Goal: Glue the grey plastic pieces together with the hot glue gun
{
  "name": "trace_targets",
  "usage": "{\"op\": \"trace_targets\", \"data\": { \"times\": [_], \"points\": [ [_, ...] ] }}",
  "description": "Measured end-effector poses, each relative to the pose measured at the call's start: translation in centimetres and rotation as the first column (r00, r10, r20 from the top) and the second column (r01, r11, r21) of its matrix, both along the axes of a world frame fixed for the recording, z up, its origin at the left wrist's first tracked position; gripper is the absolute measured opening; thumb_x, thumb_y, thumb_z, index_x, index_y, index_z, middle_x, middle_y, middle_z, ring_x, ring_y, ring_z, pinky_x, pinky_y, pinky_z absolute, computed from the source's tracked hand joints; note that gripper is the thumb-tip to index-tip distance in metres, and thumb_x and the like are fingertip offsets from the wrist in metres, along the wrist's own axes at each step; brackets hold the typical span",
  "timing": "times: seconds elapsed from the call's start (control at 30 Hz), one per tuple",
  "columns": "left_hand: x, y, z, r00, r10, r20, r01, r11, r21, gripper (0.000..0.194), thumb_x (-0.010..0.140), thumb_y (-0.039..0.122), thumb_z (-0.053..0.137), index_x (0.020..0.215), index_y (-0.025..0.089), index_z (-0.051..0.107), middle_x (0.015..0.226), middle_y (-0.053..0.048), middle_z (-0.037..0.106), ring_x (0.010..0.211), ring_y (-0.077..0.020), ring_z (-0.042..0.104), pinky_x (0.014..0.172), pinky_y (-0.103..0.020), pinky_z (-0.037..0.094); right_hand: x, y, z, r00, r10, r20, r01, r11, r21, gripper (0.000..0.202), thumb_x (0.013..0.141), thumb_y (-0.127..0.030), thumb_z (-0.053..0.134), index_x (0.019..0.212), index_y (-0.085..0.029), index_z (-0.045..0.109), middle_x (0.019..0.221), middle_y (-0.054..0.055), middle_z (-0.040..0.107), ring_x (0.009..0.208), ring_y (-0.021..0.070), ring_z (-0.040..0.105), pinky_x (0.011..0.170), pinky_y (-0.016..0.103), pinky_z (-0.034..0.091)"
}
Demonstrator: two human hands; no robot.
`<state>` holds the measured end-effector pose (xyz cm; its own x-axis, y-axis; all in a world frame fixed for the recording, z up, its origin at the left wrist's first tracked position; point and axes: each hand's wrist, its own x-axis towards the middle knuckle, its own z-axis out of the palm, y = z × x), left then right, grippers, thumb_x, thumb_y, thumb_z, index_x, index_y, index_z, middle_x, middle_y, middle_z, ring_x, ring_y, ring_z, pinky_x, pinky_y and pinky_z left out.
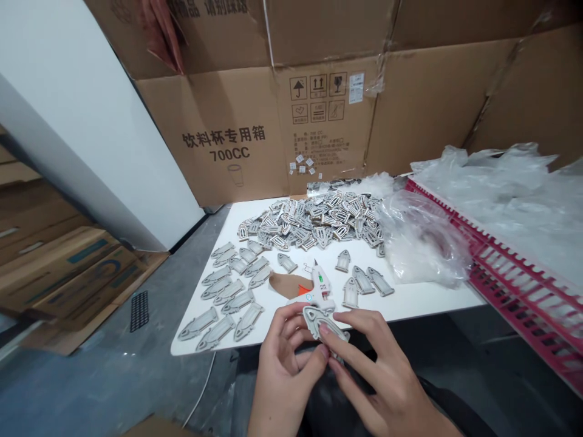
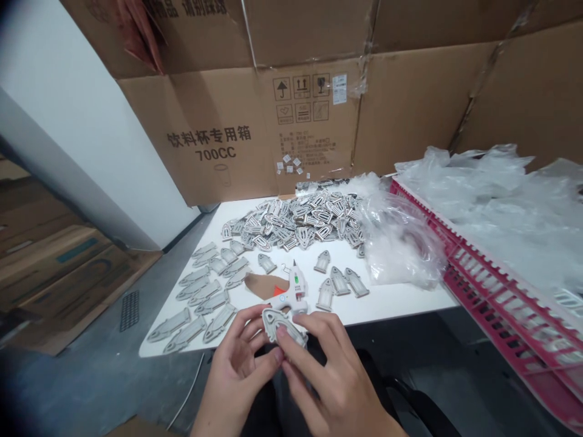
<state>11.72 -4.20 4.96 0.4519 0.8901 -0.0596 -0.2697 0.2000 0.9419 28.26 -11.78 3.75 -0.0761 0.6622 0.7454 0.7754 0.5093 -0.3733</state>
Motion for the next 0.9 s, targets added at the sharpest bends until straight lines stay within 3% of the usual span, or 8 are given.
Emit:
{"op": "trace_targets", "data": {
  "times": [0.17,0.3,0.4,0.5,0.63,0.77,0.9],
  "points": [
    [0.1,-0.6,1.1,0.999,0.026,0.043,-0.023,0.998,-0.059,0.052,0.088,0.04,0.09,0.131,0.025,0.066,0.121,-0.011,0.076,0.107,-0.0269,0.075,0.089,-0.035,0.066,-0.1,0.3,-1.1,0.974,0.033,-0.222,-0.049,0.997,-0.065,0.056,0.101,-0.001,0.061,0.153,-0.023,0.064,0.133,0.013,0.063,0.119,0.0217,0.069,0.1,0.032,0.063],
    [0.3,-0.9,1.8,1.0,0.015,0.021,-0.013,0.994,-0.107,0.058,0.087,0.047,0.089,0.135,0.024,0.068,0.136,-0.015,0.072,0.109,-0.0301,0.077,0.087,-0.038,0.067,1.7,0.8,-1.7,0.974,-0.083,-0.212,0.076,0.996,-0.045,0.053,0.103,-0.003,0.062,0.148,-0.03,0.069,0.13,0.008,0.067,0.115,0.0186,0.071,0.099,0.029,0.06],
    [0.3,-0.7,1.8,0.999,0.039,-0.037,-0.043,0.994,-0.097,0.058,0.087,0.051,0.088,0.135,0.024,0.069,0.143,-0.017,0.069,0.108,-0.029,0.077,0.087,-0.039,0.068,5.7,1.7,-2.9,0.952,-0.255,-0.17,0.242,0.966,-0.089,0.039,0.107,-0.014,0.062,0.142,-0.028,0.073,0.126,0.009,0.069,0.111,0.0208,0.072,0.097,0.034,0.06],
    [0.3,-0.3,1.5,0.996,0.053,-0.075,-0.059,0.995,-0.085,0.061,0.086,0.055,0.088,0.134,0.023,0.069,0.139,-0.018,0.071,0.103,-0.0281,0.077,0.08,-0.037,0.069,11.1,3.4,-4.3,0.887,-0.447,-0.118,0.423,0.888,-0.181,0.031,0.109,-0.029,0.06,0.131,-0.022,0.08,0.119,0.011,0.07,0.106,0.0261,0.074,0.095,0.041,0.059],
    [0.3,-0.2,1.1,0.994,0.056,-0.093,-0.063,0.995,-0.073,0.062,0.084,0.058,0.089,0.131,0.022,0.07,0.131,-0.018,0.073,0.1,-0.0283,0.076,0.075,-0.037,0.069,16.1,7.0,-5.3,0.858,-0.508,-0.082,0.47,0.838,-0.278,0.034,0.107,-0.034,0.057,0.121,-0.017,0.083,0.115,0.014,0.071,0.096,0.0288,0.074,0.094,0.047,0.059],
    [0.3,-0.3,1.0,0.994,0.047,-0.096,-0.054,0.996,-0.066,0.062,0.082,0.06,0.09,0.127,0.022,0.072,0.125,-0.017,0.075,0.096,-0.0271,0.076,0.078,-0.037,0.069,16.6,10.8,-5.8,0.883,-0.469,-0.008,0.427,0.811,-0.399,0.03,0.104,-0.03,0.059,0.116,-0.016,0.084,0.113,0.013,0.072,0.091,0.0253,0.074,0.091,0.04,0.059],
    [0.0,-0.1,1.0,0.994,0.042,-0.1,-0.05,0.996,-0.074,0.062,0.08,0.061,0.091,0.124,0.021,0.073,0.124,-0.017,0.076,0.096,-0.0274,0.076,0.078,-0.037,0.068,15.3,12.8,-6.1,0.884,-0.462,0.072,0.439,0.768,-0.466,0.027,0.101,-0.03,0.066,0.117,-0.016,0.083,0.112,0.013,0.073,0.111,0.0301,0.067,0.103,0.042,0.052]
  ]
}}
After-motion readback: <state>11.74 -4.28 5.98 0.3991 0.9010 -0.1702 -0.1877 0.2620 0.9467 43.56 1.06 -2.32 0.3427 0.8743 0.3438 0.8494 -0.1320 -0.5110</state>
